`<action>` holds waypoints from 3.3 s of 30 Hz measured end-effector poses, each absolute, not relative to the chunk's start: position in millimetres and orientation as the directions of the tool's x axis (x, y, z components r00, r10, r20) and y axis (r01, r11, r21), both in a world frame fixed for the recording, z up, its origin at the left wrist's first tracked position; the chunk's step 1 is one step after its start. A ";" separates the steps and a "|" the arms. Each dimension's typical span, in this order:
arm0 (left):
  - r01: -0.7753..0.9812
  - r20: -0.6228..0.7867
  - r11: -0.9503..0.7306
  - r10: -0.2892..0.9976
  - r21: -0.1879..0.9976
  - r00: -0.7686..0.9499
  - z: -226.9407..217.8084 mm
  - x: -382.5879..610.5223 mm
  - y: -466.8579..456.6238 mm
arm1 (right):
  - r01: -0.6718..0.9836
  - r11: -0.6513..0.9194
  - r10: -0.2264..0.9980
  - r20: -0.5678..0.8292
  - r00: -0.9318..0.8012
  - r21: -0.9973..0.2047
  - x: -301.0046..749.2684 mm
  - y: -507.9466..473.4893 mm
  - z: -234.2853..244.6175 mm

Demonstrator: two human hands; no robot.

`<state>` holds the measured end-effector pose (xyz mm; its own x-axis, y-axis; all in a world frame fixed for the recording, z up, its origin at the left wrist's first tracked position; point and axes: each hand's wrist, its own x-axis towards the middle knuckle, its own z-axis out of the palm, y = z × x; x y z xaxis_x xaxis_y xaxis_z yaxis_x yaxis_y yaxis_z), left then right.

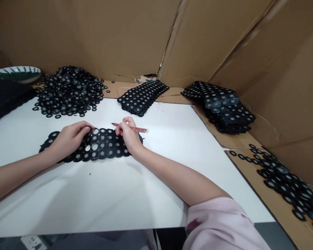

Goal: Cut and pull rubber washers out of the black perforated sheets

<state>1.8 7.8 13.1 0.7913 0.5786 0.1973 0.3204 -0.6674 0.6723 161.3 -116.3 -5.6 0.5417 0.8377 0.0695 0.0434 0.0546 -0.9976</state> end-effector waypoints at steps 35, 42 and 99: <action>0.315 0.265 -0.826 0.471 0.468 0.841 11.3 -4.4 -2.0 | 0.406 -0.913 0.357 0.527 0.771 0.024 330.3 -382.0 54.3; 0.296 0.361 -0.889 0.419 0.349 0.833 12.6 -6.4 -4.7 | 0.129 -0.973 0.186 0.315 0.931 0.193 354.4 -426.6 36.1; -0.218 0.248 -0.921 -0.140 0.322 0.959 15.7 -12.9 18.8 | 0.875 -0.130 0.876 0.359 0.322 -0.466 180.3 -118.2 4.1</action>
